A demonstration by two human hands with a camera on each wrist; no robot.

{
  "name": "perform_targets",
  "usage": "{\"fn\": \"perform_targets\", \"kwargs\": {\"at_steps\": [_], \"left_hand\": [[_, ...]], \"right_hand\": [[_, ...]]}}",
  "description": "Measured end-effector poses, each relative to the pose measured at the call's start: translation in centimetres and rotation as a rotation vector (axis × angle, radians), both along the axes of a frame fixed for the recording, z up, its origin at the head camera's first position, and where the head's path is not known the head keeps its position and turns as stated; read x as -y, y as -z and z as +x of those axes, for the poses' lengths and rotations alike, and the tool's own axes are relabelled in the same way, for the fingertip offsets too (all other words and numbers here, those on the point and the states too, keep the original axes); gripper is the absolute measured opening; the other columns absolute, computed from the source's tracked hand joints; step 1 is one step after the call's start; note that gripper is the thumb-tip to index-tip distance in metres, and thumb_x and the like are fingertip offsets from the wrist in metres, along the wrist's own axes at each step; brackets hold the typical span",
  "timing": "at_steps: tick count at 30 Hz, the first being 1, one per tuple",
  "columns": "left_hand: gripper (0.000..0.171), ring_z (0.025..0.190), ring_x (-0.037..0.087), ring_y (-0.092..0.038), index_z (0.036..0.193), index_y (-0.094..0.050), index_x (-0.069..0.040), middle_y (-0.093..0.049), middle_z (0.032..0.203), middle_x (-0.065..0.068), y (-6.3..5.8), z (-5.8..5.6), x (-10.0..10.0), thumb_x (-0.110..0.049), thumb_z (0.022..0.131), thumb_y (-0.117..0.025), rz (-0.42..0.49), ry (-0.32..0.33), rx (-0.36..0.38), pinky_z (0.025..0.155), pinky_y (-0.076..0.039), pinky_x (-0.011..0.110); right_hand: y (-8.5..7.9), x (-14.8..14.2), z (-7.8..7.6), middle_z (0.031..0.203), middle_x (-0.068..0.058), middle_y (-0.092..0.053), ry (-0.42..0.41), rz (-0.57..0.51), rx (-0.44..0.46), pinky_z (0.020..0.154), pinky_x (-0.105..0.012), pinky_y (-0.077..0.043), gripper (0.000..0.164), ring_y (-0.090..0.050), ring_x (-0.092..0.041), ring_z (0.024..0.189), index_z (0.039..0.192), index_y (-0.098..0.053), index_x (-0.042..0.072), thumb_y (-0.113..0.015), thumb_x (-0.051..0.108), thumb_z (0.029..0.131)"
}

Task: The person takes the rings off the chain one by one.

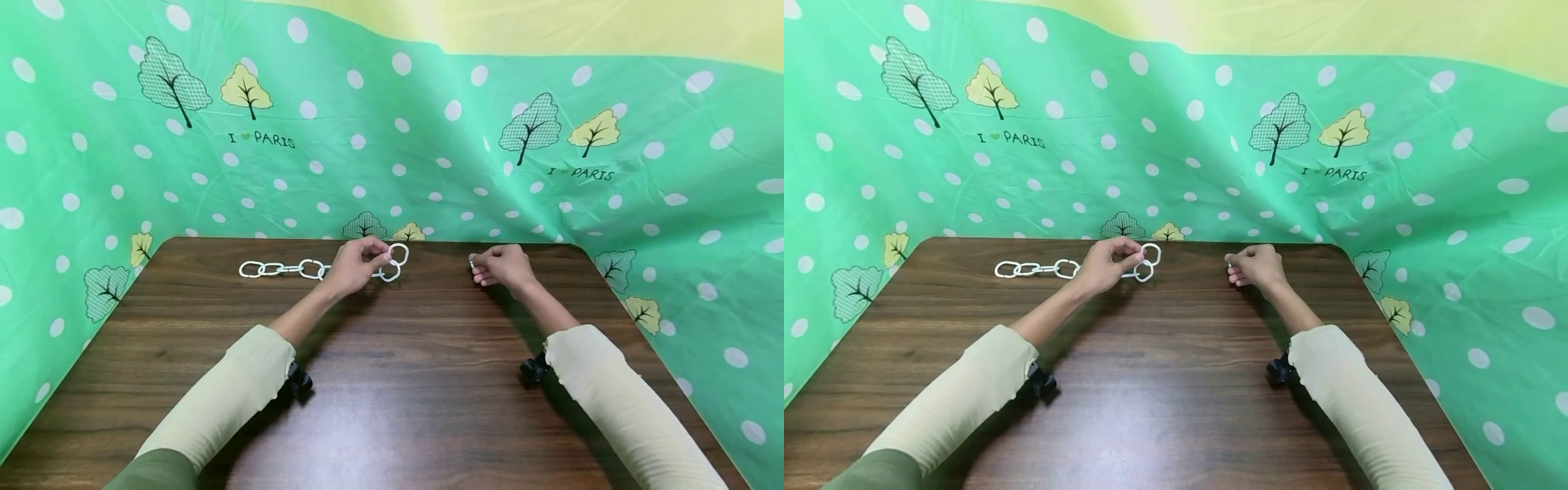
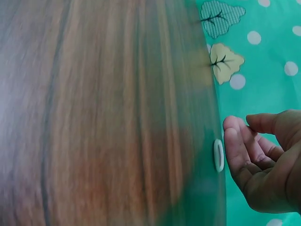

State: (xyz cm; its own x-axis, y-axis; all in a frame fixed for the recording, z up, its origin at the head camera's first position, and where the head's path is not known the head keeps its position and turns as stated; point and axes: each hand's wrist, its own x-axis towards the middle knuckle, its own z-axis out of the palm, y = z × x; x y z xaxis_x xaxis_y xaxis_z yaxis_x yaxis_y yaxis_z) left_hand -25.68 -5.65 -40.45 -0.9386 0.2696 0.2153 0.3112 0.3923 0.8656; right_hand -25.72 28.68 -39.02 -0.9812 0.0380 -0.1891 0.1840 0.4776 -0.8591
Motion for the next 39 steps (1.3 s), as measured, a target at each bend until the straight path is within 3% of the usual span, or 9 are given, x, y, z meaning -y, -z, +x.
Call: {"fn": "perform_targets", "kwargs": {"at_steps": [12, 20, 30, 39], "left_hand": [[0.014, 0.103, 0.026, -0.074, 0.118, -0.08, -0.004, -0.083, 0.112, 0.014, 0.0, 0.0, 0.2, -0.013, 0.108, -0.077, 0.016, -0.001, -0.011, 0.092, -0.055, 0.03], [0.014, 0.105, 0.027, -0.075, 0.119, -0.08, -0.003, -0.083, 0.113, 0.015, 0.2, -0.1, 0.2, -0.012, 0.108, -0.076, 0.022, -0.003, -0.002, 0.093, -0.056, 0.031], [0.019, 0.104, 0.029, -0.077, 0.121, -0.079, 0.001, -0.084, 0.113, 0.016, 0.1, -0.2, 0.0, -0.011, 0.108, -0.077, 0.025, -0.004, -0.015, 0.094, -0.058, 0.032], [0.017, 0.105, 0.03, -0.076, 0.121, -0.079, 0.0, -0.084, 0.112, 0.016, 0.1, -0.2, -0.2, -0.009, 0.107, -0.076, 0.024, -0.008, -0.016, 0.097, -0.059, 0.036]], "right_hand": [[-0.7, 2.8, -0.2, 0.104, -0.013, -0.084, -0.072, 0.017, -0.029, 0.093, -0.045, -0.07, 0.044, -0.083, -0.02, 0.087, 0.127, -0.075, -0.008, -0.077, 0.032, 0.11], [-0.5, 3.9, -0.2, 0.116, -0.024, -0.082, -0.117, 0.02, -0.063, 0.094, -0.046, -0.07, 0.037, -0.083, -0.026, 0.094, 0.127, -0.076, -0.006, -0.075, 0.028, 0.111], [-0.4, 5.2, -0.6, 0.121, -0.028, -0.082, -0.178, -0.008, -0.12, 0.092, -0.041, -0.07, 0.034, -0.083, -0.032, 0.1, 0.126, -0.079, -0.005, -0.077, 0.024, 0.109], [-0.5, 6.4, -0.5, 0.127, -0.03, -0.08, -0.252, -0.033, -0.175, 0.1, -0.049, -0.068, 0.032, -0.082, -0.037, 0.11, 0.125, -0.081, -0.001, -0.08, 0.025, 0.108]]}}
